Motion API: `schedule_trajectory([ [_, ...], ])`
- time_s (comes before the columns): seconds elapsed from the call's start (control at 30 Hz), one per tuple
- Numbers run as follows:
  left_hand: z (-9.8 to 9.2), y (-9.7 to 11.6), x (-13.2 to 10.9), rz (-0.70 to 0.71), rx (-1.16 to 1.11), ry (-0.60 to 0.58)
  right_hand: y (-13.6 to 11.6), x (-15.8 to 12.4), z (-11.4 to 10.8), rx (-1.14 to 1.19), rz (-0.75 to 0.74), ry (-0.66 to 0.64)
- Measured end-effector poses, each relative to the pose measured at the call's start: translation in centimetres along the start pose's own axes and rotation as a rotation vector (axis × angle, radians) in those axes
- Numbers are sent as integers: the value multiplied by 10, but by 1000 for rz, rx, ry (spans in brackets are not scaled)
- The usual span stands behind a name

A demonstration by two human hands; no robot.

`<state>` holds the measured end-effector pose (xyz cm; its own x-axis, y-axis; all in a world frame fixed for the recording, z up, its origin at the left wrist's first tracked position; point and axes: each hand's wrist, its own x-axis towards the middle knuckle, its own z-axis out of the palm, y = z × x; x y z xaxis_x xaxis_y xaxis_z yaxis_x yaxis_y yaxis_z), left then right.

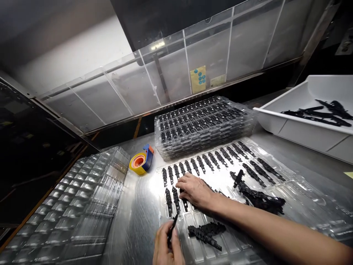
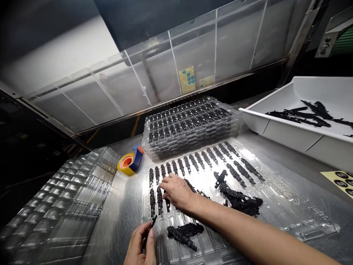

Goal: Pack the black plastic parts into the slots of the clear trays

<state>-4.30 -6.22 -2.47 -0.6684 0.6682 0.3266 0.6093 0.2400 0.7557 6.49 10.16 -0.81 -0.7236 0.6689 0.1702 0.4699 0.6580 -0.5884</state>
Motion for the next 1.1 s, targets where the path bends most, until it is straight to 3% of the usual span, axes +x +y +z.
schedule_trajectory([
  [0.1,-1,-6,-6,34,31,18,4,-10,-8,-57,-66,-25],
  [0.2,-5,-8,-5,-52,129,14,6,-26,-26,-165,-103,-89],
  [0.33,-8,-2,0,-80,329,-121,7,-38,-41,-311,-179,-195],
  [0.47,-9,8,4,9,540,-211,8,-28,-34,-561,-324,-233],
  [0.63,-20,10,17,-241,447,-428,12,-12,-26,-619,-459,-265],
  [0.7,-23,7,21,-254,437,-462,14,-10,-24,-623,-512,-267],
  [0.83,-21,-1,19,-171,545,-395,19,-10,-22,-599,-573,-264],
  [1.0,-12,-12,6,23,615,-149,22,-9,-25,-553,-608,-280],
  [1.1,-9,-16,4,144,649,-93,20,-9,-27,-523,-603,-290],
])
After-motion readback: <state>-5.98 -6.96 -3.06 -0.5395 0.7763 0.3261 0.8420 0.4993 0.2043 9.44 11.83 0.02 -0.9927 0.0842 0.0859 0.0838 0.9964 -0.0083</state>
